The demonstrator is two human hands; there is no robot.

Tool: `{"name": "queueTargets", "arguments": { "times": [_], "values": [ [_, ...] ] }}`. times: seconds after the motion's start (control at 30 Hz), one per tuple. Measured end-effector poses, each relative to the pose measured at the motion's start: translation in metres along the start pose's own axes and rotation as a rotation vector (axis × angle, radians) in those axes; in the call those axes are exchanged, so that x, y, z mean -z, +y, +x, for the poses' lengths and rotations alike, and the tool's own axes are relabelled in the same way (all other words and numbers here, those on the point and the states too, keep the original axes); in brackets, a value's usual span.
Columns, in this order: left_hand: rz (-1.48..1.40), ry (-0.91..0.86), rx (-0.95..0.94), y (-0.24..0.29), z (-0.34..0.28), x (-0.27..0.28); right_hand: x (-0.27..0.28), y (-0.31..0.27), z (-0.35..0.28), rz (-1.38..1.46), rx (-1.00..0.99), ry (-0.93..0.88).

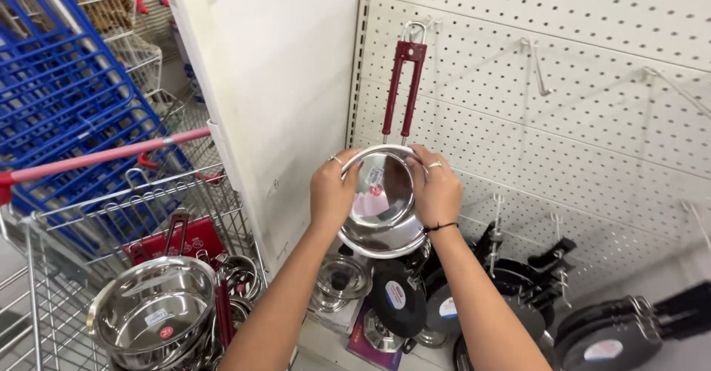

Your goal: Placing stainless steel pots from a shopping cart onto display hooks on a pegboard in a store.

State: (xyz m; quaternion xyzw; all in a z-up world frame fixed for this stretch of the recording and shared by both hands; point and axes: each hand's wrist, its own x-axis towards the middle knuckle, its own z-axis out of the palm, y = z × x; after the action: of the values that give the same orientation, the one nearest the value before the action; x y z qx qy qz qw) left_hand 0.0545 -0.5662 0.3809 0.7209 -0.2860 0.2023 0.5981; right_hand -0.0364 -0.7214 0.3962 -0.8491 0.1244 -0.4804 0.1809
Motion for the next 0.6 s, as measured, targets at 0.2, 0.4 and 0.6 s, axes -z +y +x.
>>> {"name": "queueTargets", "arguments": {
  "times": [0.2, 0.4, 0.6],
  "values": [
    [0.075, -0.026, 0.004, -0.027, 0.02, -0.031, -0.031, 0.04, 0.016, -0.007, 0.003, -0.009],
    [0.042, -0.074, 0.224, -0.026, 0.038, -0.052, -0.048, 0.064, 0.031, -0.046, -0.032, -0.03],
    [0.04, 0.008, -0.04, -0.068, 0.053, -0.089, -0.061, 0.084, 0.049, -0.097, -0.062, -0.058]
  ]
}}
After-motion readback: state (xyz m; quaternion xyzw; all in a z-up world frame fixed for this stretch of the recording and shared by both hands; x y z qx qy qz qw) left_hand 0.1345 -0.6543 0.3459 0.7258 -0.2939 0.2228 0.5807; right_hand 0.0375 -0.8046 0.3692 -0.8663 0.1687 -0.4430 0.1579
